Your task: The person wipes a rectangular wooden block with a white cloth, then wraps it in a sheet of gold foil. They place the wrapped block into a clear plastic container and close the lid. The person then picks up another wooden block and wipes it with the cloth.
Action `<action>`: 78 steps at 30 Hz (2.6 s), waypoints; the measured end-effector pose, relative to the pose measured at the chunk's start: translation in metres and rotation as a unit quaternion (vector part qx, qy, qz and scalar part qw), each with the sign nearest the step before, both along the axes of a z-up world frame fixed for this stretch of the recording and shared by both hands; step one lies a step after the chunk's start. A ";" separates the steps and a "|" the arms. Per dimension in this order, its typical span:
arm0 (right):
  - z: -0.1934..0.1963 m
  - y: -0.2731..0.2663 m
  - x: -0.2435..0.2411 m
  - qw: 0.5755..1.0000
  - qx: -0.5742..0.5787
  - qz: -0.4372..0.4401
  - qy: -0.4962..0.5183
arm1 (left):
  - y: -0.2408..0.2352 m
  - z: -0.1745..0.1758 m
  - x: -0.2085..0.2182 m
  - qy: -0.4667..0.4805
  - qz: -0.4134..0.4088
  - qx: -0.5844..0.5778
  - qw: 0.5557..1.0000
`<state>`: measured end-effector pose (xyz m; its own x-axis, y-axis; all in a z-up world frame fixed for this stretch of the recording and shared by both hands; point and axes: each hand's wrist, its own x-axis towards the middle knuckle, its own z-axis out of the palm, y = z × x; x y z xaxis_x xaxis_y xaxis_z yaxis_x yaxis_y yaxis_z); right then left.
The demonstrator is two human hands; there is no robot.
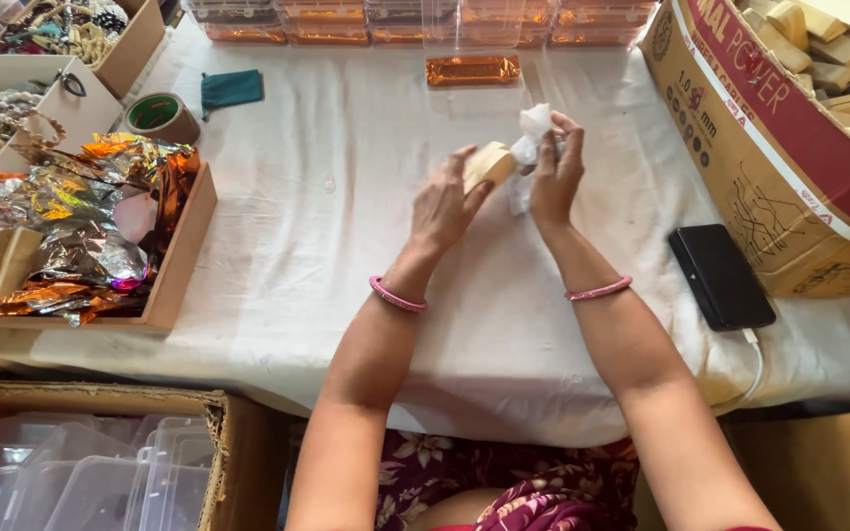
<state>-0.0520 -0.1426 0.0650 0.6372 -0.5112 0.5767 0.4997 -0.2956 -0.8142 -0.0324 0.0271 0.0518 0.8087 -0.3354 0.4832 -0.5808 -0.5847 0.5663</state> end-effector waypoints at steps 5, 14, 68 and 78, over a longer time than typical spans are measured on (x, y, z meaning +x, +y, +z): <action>-0.014 0.030 -0.005 0.973 -0.225 0.045 0.004 | 0.012 -0.024 0.022 -0.068 0.017 0.007 0.997; -0.023 0.004 0.003 0.878 -0.446 -0.051 0.164 | 0.021 0.015 0.011 0.155 -0.035 -0.045 0.986; -0.012 0.010 -0.003 0.884 -0.456 -0.012 0.099 | 0.041 0.010 0.022 0.096 0.003 0.049 0.994; -0.003 0.045 -0.015 0.856 -0.516 -0.010 -0.004 | 0.035 -0.040 0.045 0.046 0.010 0.049 0.998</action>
<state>-0.0674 -0.0979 0.0620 0.6276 0.2631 0.7327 0.4909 -0.8642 -0.1103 0.0122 0.0624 0.0117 0.8549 -0.3608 0.3727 -0.5171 -0.6504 0.5564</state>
